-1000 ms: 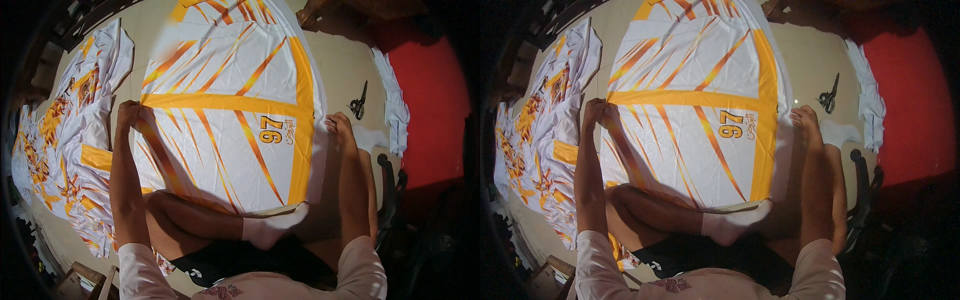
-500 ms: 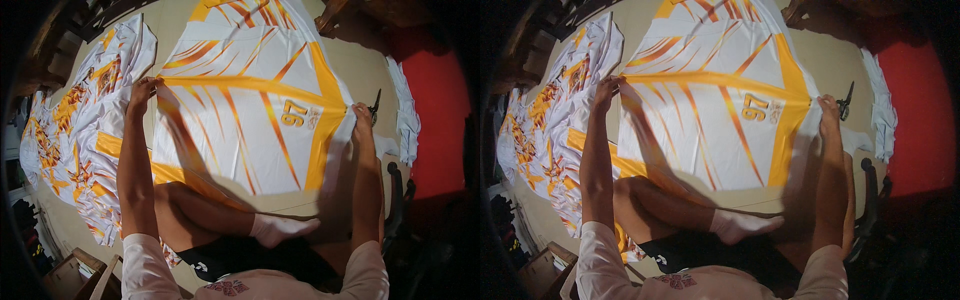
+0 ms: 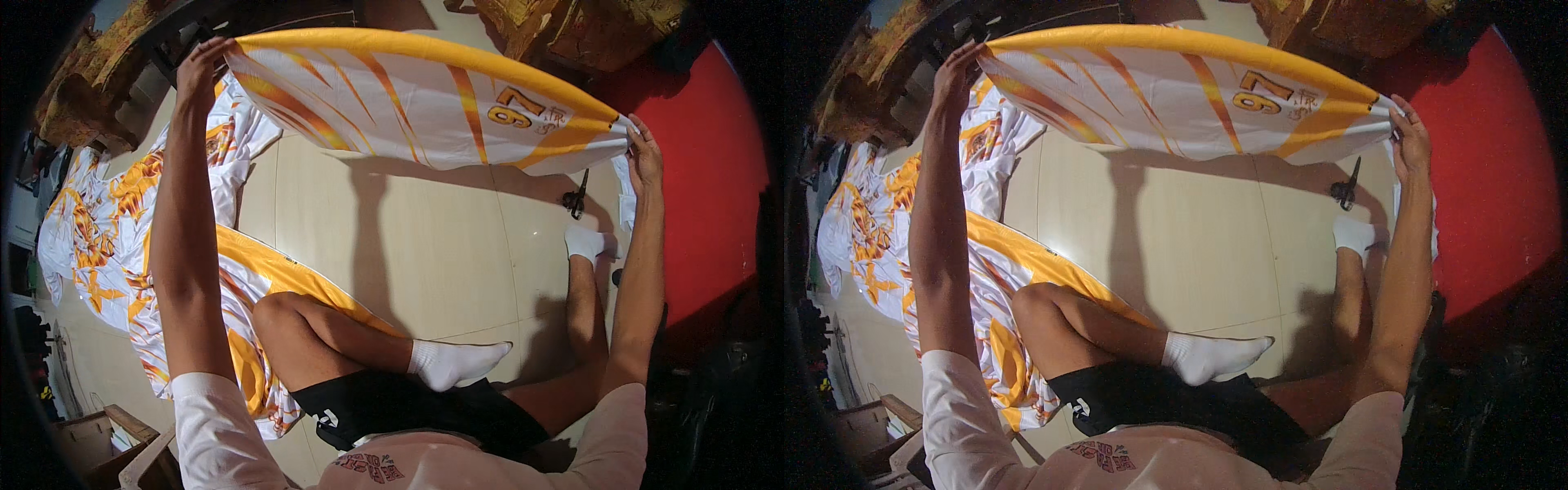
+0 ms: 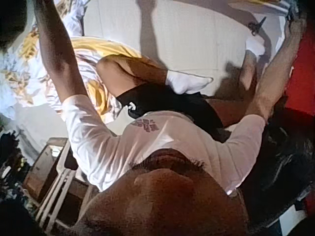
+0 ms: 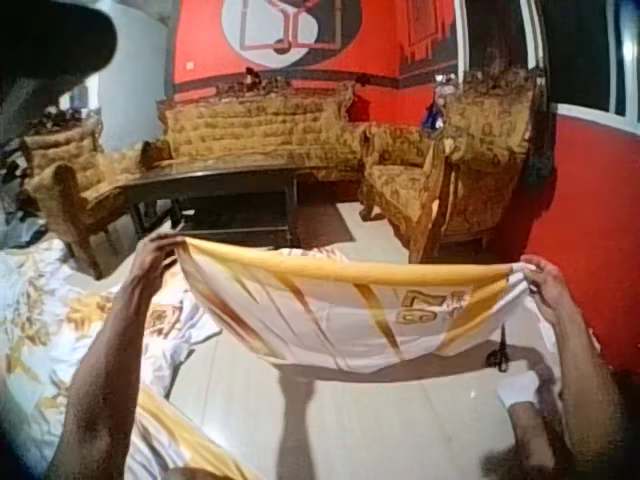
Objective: The person sits on the floor and uses scissors to cut a large piece of white and yellow patterned fabric. They repeatedly smooth the fabric with their hands, make cuts along the material, and flip the fabric over to work on different sections.
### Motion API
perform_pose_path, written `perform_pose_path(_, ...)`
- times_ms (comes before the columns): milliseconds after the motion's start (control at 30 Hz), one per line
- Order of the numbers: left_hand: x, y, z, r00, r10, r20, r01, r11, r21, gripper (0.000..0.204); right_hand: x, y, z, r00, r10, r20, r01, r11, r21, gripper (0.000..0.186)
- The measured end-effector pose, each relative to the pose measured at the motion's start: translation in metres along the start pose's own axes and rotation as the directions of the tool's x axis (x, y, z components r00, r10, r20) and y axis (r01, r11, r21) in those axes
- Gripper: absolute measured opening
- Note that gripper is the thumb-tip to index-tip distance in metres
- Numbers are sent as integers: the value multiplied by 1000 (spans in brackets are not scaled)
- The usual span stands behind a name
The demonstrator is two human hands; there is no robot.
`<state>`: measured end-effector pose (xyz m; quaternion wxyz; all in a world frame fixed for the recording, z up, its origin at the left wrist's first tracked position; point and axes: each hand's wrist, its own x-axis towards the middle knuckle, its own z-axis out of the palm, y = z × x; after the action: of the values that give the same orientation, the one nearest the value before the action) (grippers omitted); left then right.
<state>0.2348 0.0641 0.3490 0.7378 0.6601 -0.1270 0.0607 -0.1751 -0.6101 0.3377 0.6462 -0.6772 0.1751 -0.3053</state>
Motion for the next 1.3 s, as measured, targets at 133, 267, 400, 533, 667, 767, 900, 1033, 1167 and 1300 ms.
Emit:
perform_pose_path(133,19,65,-11,992,123,-10,-122,990,75,28,1,-36,8,984,-170,51,176,896,-408,34)
perform_pose_path(267,-7,115,-7,936,311,168,-338,926,171,35,-11,-66,11,917,-388,90,288,488,-824,29)
perform_pose_path(400,-24,157,-29,877,381,295,-481,720,501,37,-8,-78,9,769,-624,138,499,451,-740,28)
perform_pose_path(533,-27,169,-46,865,309,394,-500,593,632,31,-11,-92,4,865,-501,21,430,720,-544,25)
perform_pose_path(667,-63,167,-37,876,334,347,-481,570,666,24,-21,-106,-8,914,-403,-39,370,870,-327,19)
perform_pose_path(767,-83,174,-33,916,306,261,-396,799,453,25,-37,-111,-2,948,-315,-43,301,934,-189,18)
perform_pose_path(900,-78,171,-55,953,151,263,-226,933,282,24,-31,-98,-4,971,-239,-18,236,967,-95,21)
perform_pose_path(1033,-73,151,-55,963,123,242,-169,969,181,25,-9,-84,-11,972,-233,-31,224,958,-178,28)
perform_pose_path(1167,-56,118,-29,980,85,180,-132,954,270,26,25,-54,-11,984,-151,-90,109,928,-357,29)
perform_pose_path(1300,-16,48,-26,984,-56,168,-6,937,349,27,70,-2,19,998,-34,-62,0,877,-480,29)
